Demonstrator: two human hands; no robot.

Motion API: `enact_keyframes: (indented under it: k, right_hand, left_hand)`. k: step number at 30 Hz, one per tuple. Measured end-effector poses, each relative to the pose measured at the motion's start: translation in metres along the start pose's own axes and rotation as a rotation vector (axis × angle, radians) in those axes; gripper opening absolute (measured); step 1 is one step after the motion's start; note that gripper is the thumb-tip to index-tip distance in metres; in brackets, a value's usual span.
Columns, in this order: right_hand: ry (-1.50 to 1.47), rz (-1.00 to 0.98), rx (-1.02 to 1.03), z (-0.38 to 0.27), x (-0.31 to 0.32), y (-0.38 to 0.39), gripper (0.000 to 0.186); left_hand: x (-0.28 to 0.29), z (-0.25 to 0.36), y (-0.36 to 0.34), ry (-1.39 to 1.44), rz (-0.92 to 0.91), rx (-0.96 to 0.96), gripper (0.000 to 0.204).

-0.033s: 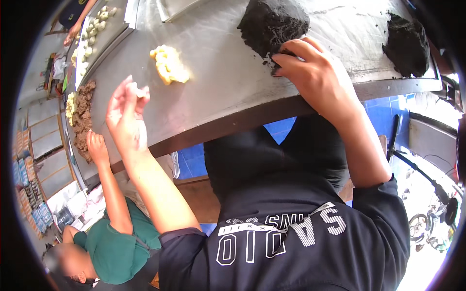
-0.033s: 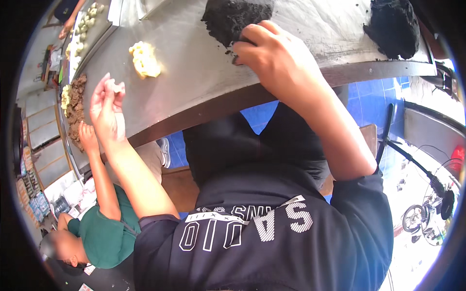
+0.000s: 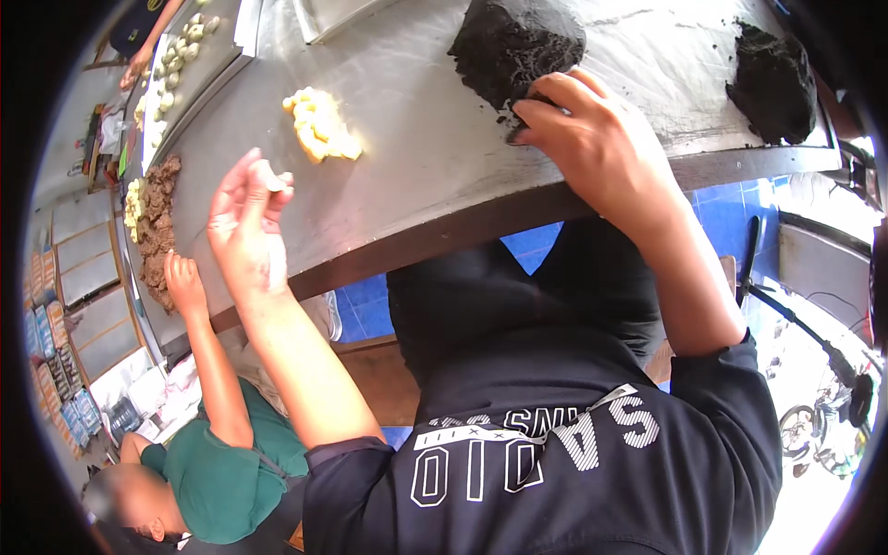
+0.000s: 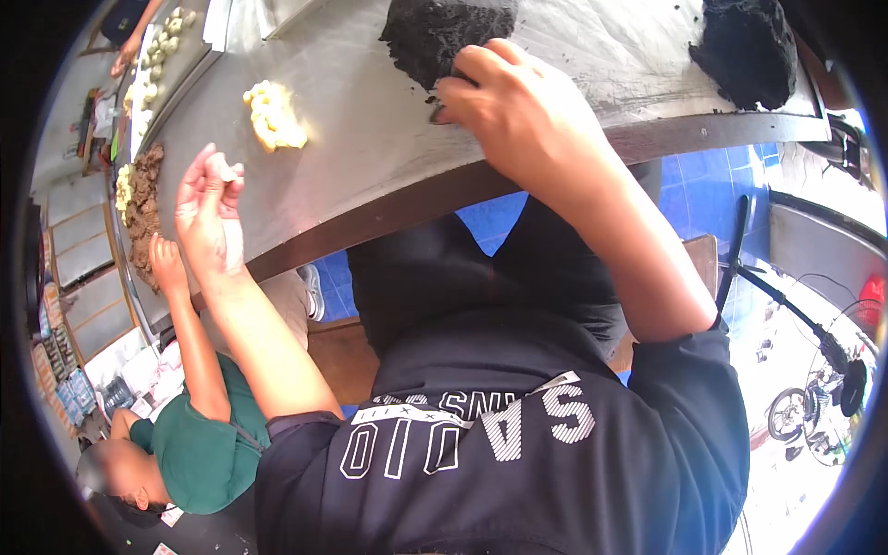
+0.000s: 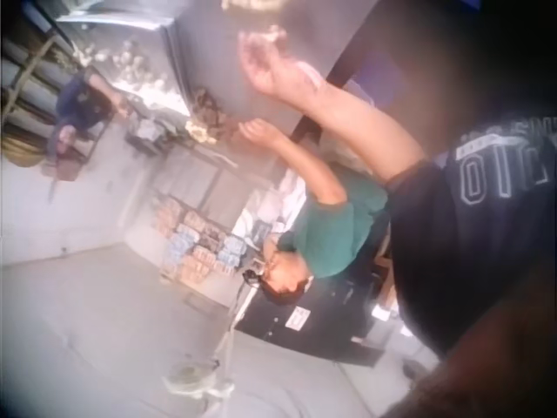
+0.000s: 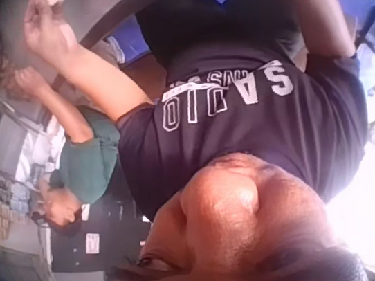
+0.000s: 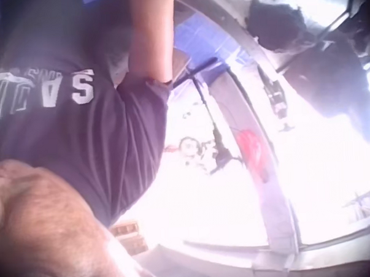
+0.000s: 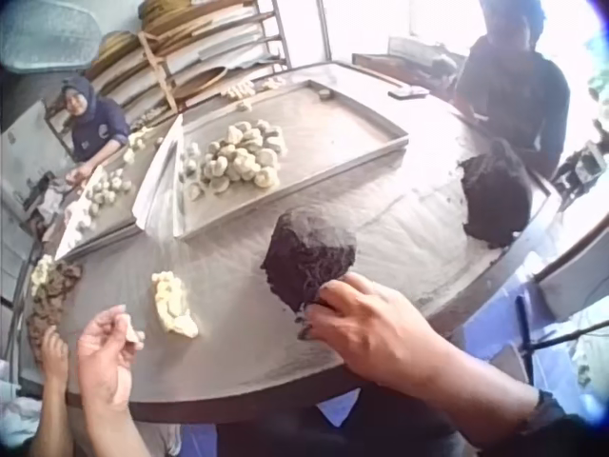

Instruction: The person wraps small pieces of light dough inside a larger portion of dark dough by hand on a metal table and places the finished balls onto a metal tray.

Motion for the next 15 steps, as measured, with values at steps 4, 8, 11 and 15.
enact_keyframes:
  k: [4, 8, 11, 15]
  right_hand:
    - [0.041, -0.096, -0.027, -0.005, 0.013, -0.013, 0.02]
    - [-0.116, -0.015, -0.1, -0.004, 0.022, 0.001, 0.018]
    - [-0.015, 0.053, -0.086, -0.007, 0.01, 0.012, 0.016]
    - [0.006, 0.077, 0.069, 0.002, 0.001, 0.005, 0.015]
  left_hand:
    - [-0.059, -0.008, 0.03, 0.171, -0.192, 0.122, 0.033]
    - [-0.085, -0.025, 0.047, -0.474, -0.339, -0.366, 0.037]
    - [-0.101, -0.02, 0.047, -1.024, -0.275, -0.675, 0.03]
    - [-0.097, -0.024, 0.05, -0.921, -0.071, -0.498, 0.029]
Point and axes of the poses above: each hand's wrist, its own y-axis away from the middle knuckle, its own x-axis out of the back of the hand, z = x × y, the point moved 1 cm from there along -y, towards the middle knuckle, and after that the axes turned 6 degrees about x, right-handed, at the moved point
